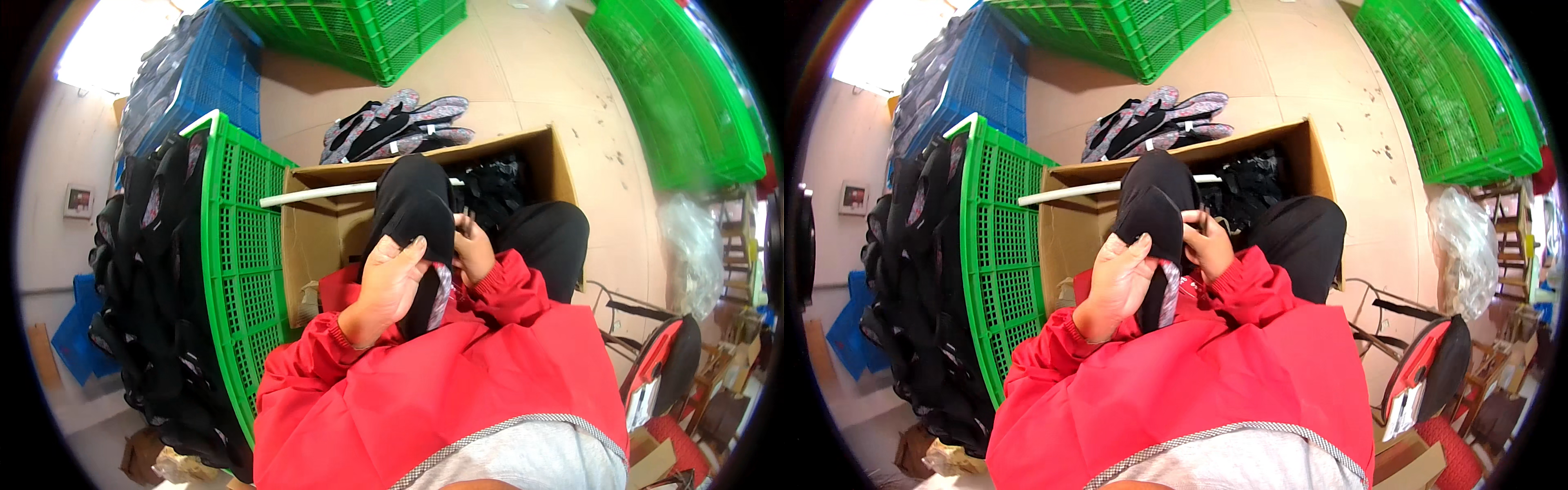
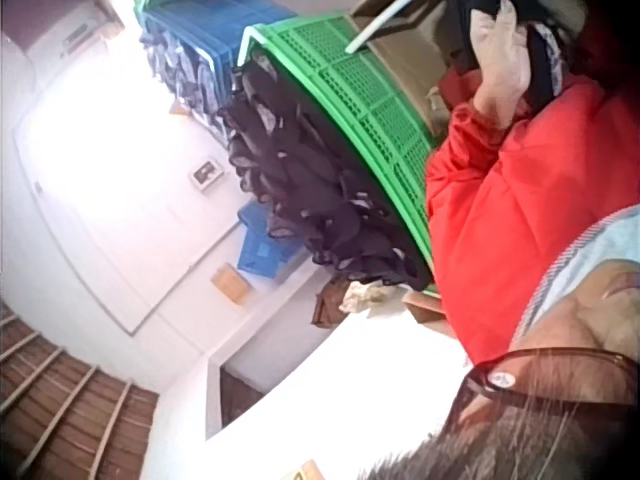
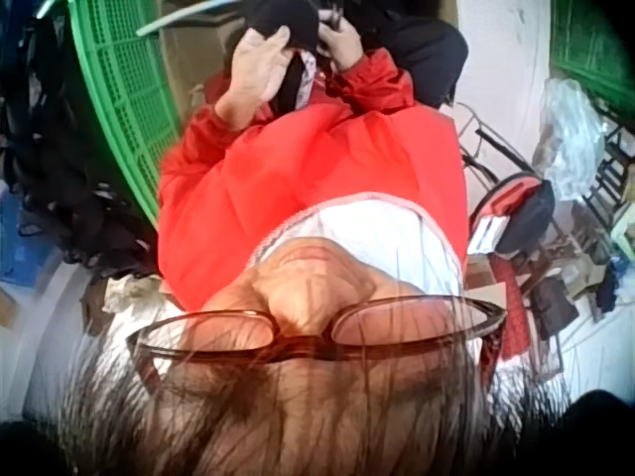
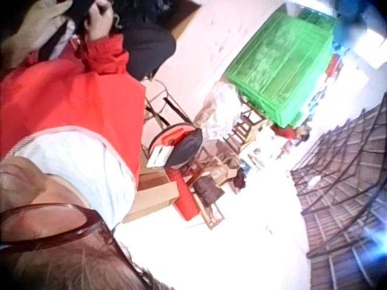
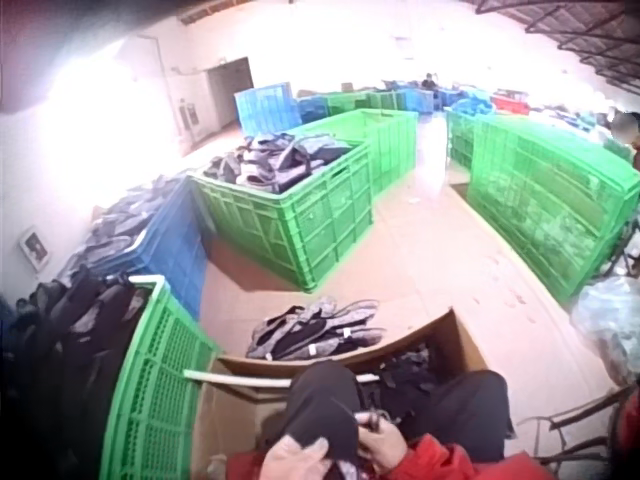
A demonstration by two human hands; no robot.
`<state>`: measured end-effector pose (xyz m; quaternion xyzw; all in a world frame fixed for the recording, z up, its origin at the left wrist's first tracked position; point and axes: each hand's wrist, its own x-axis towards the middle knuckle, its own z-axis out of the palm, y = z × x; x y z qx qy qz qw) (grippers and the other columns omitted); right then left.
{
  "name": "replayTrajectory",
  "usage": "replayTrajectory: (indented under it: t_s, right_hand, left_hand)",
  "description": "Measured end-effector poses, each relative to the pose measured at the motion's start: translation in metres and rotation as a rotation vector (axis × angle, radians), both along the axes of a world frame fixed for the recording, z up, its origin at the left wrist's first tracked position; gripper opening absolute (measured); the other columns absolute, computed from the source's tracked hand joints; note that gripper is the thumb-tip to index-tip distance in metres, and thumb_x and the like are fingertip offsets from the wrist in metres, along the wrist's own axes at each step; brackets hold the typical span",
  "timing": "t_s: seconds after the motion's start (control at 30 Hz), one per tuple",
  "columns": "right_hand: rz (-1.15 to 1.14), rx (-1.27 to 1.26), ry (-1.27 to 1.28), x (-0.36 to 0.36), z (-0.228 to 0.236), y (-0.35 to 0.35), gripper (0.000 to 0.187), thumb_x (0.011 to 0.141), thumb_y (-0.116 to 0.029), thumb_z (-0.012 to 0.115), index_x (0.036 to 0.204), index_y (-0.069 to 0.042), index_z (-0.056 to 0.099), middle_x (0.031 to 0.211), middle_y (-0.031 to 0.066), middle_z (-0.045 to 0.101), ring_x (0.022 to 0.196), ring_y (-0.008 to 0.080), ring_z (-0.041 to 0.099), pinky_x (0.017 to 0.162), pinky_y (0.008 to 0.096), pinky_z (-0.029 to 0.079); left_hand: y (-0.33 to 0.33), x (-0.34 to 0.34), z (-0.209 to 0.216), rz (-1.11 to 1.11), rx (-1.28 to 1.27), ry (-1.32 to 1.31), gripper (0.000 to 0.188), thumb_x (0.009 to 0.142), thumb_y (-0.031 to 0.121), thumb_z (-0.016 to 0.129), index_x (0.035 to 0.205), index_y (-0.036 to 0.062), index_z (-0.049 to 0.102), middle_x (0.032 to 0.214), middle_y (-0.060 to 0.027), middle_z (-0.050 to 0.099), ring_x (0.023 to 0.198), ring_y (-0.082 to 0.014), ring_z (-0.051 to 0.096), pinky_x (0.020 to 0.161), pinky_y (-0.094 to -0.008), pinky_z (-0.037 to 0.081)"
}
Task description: The person sits on the floor and uses a small blade to trim loose threads and excess fabric from the edges of black slippers. They pick up each slipper from a cardboard box, trim the edges, and place the finished slipper into a green plastic crate.
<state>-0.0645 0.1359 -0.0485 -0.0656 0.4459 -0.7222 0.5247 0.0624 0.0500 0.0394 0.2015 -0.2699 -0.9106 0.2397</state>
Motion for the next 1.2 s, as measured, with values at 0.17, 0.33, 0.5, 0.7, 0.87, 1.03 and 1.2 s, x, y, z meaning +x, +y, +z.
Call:
replayTrajectory:
  t_s: [0.17, 0.33, 0.5, 0.7, 0.87, 1.03, 1.2]
  right_hand:
    - [0.113, -0.116, -0.079, 0.002, 0.015, 0.023, 0.023, 0.091, -0.014, 0.071, 0.108, -0.010, 0.057, 0.075, -0.0027, 0.058, 0.048, 0.0028, 0.039, 0.043, 0.0190, 0.026]
    - [0.215, -0.017, -0.066, -0.006, 0.015, 0.025, 0.033, 0.083, -0.008, 0.077, 0.108, -0.011, 0.056, 0.076, -0.0047, 0.059, 0.056, 0.0030, 0.046, 0.050, 0.0192, 0.032]
    - [0.268, 0.021, 0.076, -0.010, 0.015, 0.037, 0.033, 0.079, -0.005, 0.081, 0.100, -0.011, 0.055, 0.077, -0.0067, 0.054, 0.063, 0.0030, 0.046, 0.058, 0.0195, 0.036]
    - [0.030, 0.074, 0.357, 0.013, -0.012, 0.042, 0.026, 0.078, -0.001, 0.075, 0.088, -0.011, 0.053, 0.078, -0.0070, 0.048, 0.068, 0.0025, 0.043, 0.063, 0.0198, 0.037]
    - [-0.030, 0.126, 0.522, 0.023, -0.016, 0.037, 0.023, 0.080, 0.001, 0.070, 0.086, -0.008, 0.050, 0.076, -0.0061, 0.045, 0.069, 0.0035, 0.041, 0.062, 0.0204, 0.037]
    - [-0.042, 0.111, 0.500, 0.027, -0.026, 0.035, 0.020, 0.082, 0.003, 0.066, 0.087, -0.006, 0.049, 0.077, -0.0051, 0.044, 0.070, 0.0049, 0.041, 0.064, 0.0214, 0.038]
    - [-0.065, 0.093, 0.511, 0.029, -0.034, 0.034, 0.020, 0.082, 0.003, 0.066, 0.087, -0.006, 0.049, 0.079, -0.0047, 0.043, 0.071, 0.0047, 0.040, 0.065, 0.0216, 0.038]
  left_hand:
    - [0.000, -0.011, -0.032, 0.219, -0.213, -0.243, 0.020, 0.095, 0.000, 0.058, 0.082, 0.0087, 0.047, 0.081, 0.0033, 0.047, 0.072, -0.0045, 0.044, 0.063, -0.0232, 0.038]
    - [-0.001, -0.012, -0.042, 0.210, -0.215, -0.274, 0.024, 0.092, -0.002, 0.061, 0.080, 0.0094, 0.045, 0.080, 0.0037, 0.045, 0.072, -0.0047, 0.042, 0.063, -0.0233, 0.037]
    - [0.003, -0.021, -0.020, 0.186, -0.265, -0.233, 0.016, 0.090, -0.005, 0.063, 0.103, -0.0008, 0.054, 0.101, -0.0053, 0.060, 0.094, -0.0116, 0.057, 0.084, -0.0278, 0.046]
    - [0.008, -0.018, -0.025, 0.028, -0.339, -0.322, 0.050, 0.086, -0.007, 0.064, 0.132, -0.0081, 0.044, 0.131, -0.0156, 0.052, 0.120, -0.0191, 0.052, 0.103, -0.0315, 0.041]
    - [0.010, -0.014, -0.030, -0.021, -0.463, -0.381, 0.050, 0.087, -0.007, 0.064, 0.132, -0.0099, 0.042, 0.132, -0.0182, 0.051, 0.121, -0.0196, 0.052, 0.103, -0.0317, 0.041]
    - [0.016, 0.012, -0.004, 0.099, -0.903, -0.480, 0.037, 0.084, -0.007, 0.065, 0.120, -0.0017, 0.057, 0.118, -0.0131, 0.061, 0.108, -0.0201, 0.060, 0.089, -0.0306, 0.050]
    - [-0.028, 0.009, 0.008, 0.471, -1.827, -0.714, 0.037, 0.068, 0.002, 0.078, 0.103, 0.0027, 0.065, 0.098, -0.0135, 0.062, 0.093, -0.0325, 0.059, 0.086, -0.0418, 0.045]
